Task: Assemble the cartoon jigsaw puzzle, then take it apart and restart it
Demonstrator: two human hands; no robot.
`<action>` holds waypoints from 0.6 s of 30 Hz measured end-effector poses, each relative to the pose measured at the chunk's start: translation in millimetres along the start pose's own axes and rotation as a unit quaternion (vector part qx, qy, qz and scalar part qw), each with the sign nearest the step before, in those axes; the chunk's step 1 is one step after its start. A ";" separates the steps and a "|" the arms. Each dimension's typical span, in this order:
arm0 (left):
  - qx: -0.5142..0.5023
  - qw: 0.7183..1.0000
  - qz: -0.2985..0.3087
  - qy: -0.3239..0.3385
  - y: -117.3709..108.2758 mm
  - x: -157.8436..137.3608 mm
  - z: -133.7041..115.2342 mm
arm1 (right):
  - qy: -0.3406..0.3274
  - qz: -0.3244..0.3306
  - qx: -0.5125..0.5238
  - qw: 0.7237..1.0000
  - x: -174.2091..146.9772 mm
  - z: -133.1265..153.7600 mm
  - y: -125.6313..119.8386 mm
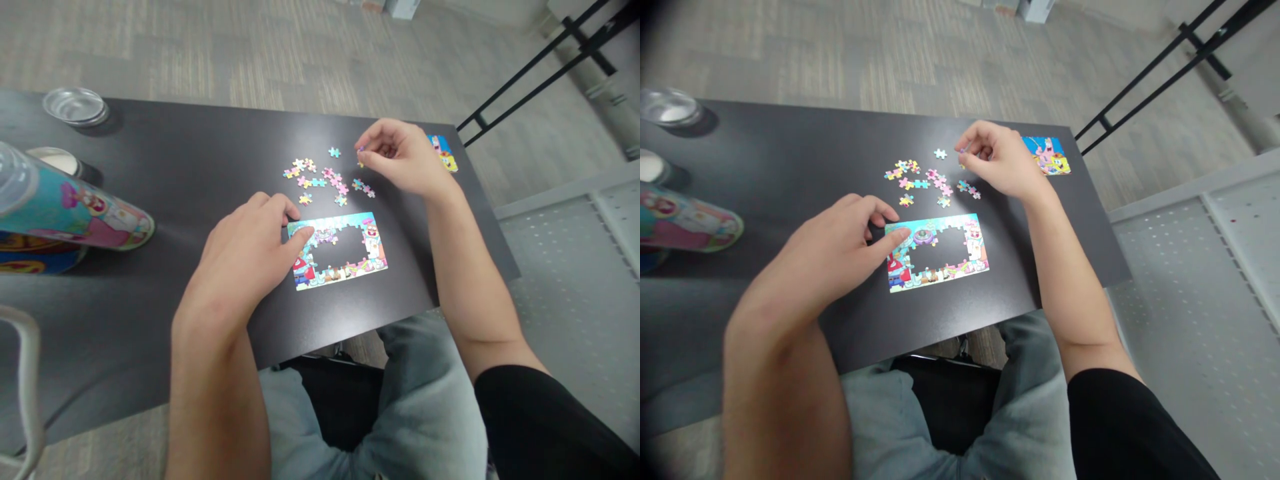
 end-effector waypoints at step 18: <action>0.017 0.999 0.038 -0.021 -1.5 0.0 -8.6 | -0.090 0.063 -0.005 0.994 -5.5 9.3 42.8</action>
Point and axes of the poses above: each hand's wrist, its own x-axis towards the middle knuckle, its own y-axis out of the palm, z = x × y, the point moved 9 cm from there along x, towards the middle knuckle, and after that the axes turned 8 degrees about -z, right-handed, at the moved point
